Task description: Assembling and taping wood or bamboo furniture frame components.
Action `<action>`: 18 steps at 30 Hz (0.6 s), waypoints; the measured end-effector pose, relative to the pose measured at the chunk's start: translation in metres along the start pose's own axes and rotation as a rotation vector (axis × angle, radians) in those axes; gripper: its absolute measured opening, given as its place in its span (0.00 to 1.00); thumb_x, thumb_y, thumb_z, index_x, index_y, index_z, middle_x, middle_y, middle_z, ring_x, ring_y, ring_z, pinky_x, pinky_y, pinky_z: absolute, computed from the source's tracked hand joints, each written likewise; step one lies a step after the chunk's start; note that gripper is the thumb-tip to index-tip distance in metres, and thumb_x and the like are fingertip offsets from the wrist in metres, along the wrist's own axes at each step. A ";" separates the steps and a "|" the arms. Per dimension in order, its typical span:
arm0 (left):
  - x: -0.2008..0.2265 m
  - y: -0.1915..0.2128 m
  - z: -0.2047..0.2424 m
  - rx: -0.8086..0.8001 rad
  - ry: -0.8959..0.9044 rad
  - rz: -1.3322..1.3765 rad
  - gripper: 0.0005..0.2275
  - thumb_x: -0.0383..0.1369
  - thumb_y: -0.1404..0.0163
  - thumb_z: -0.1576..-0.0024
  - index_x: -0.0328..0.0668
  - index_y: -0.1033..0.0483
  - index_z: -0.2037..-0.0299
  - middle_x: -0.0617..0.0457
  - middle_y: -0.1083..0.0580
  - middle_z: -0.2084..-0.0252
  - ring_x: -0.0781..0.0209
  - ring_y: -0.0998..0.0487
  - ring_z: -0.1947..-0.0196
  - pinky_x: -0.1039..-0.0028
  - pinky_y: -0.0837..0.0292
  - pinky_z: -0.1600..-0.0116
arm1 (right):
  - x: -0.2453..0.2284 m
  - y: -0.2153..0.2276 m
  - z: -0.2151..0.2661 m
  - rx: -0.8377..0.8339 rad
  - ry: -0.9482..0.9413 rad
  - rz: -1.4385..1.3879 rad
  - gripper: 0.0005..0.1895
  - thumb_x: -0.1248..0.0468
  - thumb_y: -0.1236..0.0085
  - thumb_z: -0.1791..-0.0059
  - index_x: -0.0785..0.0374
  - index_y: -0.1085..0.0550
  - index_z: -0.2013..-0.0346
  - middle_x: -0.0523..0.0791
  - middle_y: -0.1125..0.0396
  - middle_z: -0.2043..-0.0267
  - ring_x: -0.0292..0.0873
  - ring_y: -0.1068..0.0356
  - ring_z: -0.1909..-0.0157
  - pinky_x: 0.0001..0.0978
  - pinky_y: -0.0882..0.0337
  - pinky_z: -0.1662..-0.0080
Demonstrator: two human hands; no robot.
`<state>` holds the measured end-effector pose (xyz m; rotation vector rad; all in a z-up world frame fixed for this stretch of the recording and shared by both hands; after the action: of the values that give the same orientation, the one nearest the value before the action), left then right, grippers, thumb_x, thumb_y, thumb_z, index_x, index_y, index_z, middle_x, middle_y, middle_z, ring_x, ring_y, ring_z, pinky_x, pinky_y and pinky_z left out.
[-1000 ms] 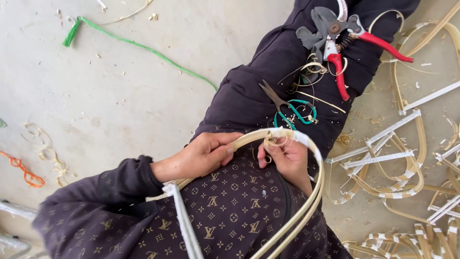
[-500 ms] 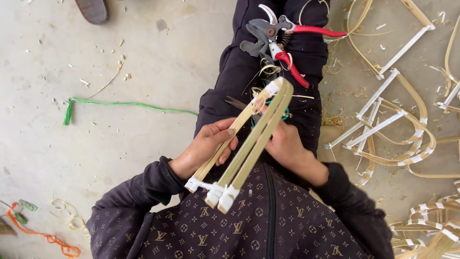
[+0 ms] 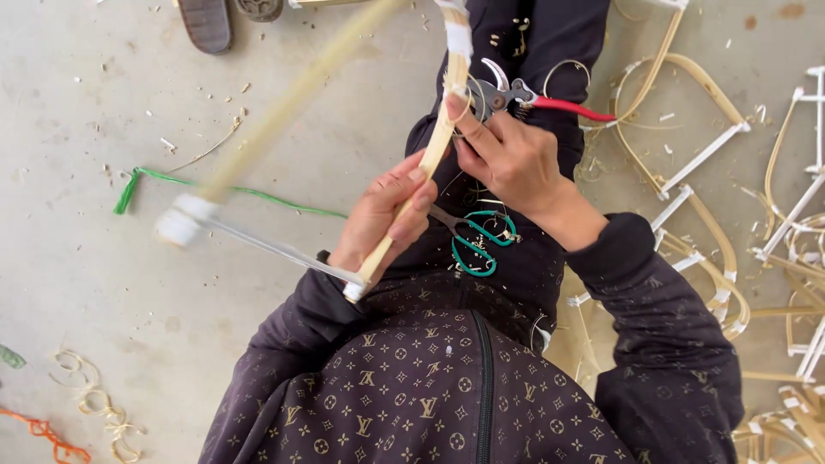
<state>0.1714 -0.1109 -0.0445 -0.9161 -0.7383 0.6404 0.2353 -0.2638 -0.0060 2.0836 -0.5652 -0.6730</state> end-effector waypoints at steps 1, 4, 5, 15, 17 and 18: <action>0.011 0.001 0.002 0.002 -0.013 0.005 0.20 0.28 0.62 0.30 0.32 0.42 0.28 0.55 0.32 0.72 0.75 0.41 0.87 0.84 0.46 0.82 | 0.000 -0.002 -0.011 -0.002 0.013 -0.006 0.34 0.65 0.32 0.48 0.56 0.34 0.28 0.41 0.43 0.72 0.39 0.38 0.75 0.33 0.34 0.70; 0.033 -0.006 0.006 -0.058 -0.009 0.040 0.21 0.28 0.63 0.30 0.33 0.44 0.27 0.57 0.32 0.71 0.76 0.41 0.87 0.86 0.46 0.84 | -0.002 -0.007 -0.037 0.038 0.070 -0.016 0.34 0.67 0.32 0.47 0.56 0.34 0.27 0.41 0.44 0.72 0.39 0.39 0.75 0.34 0.35 0.70; 0.040 -0.010 0.008 -0.054 -0.038 0.046 0.21 0.28 0.63 0.30 0.33 0.44 0.27 0.56 0.32 0.70 0.76 0.41 0.87 0.85 0.46 0.83 | -0.001 -0.009 -0.045 0.077 0.070 -0.026 0.34 0.67 0.32 0.47 0.56 0.34 0.28 0.41 0.43 0.71 0.40 0.39 0.75 0.34 0.36 0.70; 0.032 0.026 0.002 0.088 -0.176 -0.194 0.21 0.27 0.60 0.32 0.31 0.42 0.28 0.53 0.29 0.71 0.72 0.36 0.85 0.81 0.39 0.80 | 0.087 -0.063 -0.022 -0.089 -0.926 -1.164 0.31 0.64 0.50 0.42 0.64 0.46 0.25 0.45 0.32 0.74 0.30 0.43 0.82 0.24 0.43 0.79; 0.024 0.050 -0.008 0.168 -0.143 -0.291 0.21 0.29 0.59 0.33 0.28 0.40 0.30 0.51 0.28 0.71 0.70 0.34 0.86 0.80 0.38 0.81 | 0.069 -0.056 -0.007 -0.165 -0.944 -1.275 0.32 0.63 0.53 0.42 0.63 0.48 0.23 0.46 0.32 0.74 0.30 0.43 0.82 0.23 0.43 0.79; 0.015 0.067 -0.006 0.264 -0.092 -0.382 0.22 0.30 0.58 0.34 0.26 0.38 0.31 0.48 0.26 0.71 0.68 0.32 0.86 0.79 0.37 0.82 | 0.052 -0.056 0.007 -0.248 -0.981 -1.394 0.34 0.62 0.55 0.42 0.62 0.51 0.22 0.47 0.33 0.73 0.30 0.43 0.82 0.21 0.42 0.79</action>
<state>0.1728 -0.0715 -0.1006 -0.4876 -0.8609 0.4292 0.2785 -0.2698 -0.0690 1.5289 0.6177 -2.4217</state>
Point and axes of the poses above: each hand's wrist, its own z-axis away from the middle knuckle, its own y-axis out of the back of the hand, x = y × z, the point moved 6 cm from there along -z, towards the middle knuckle
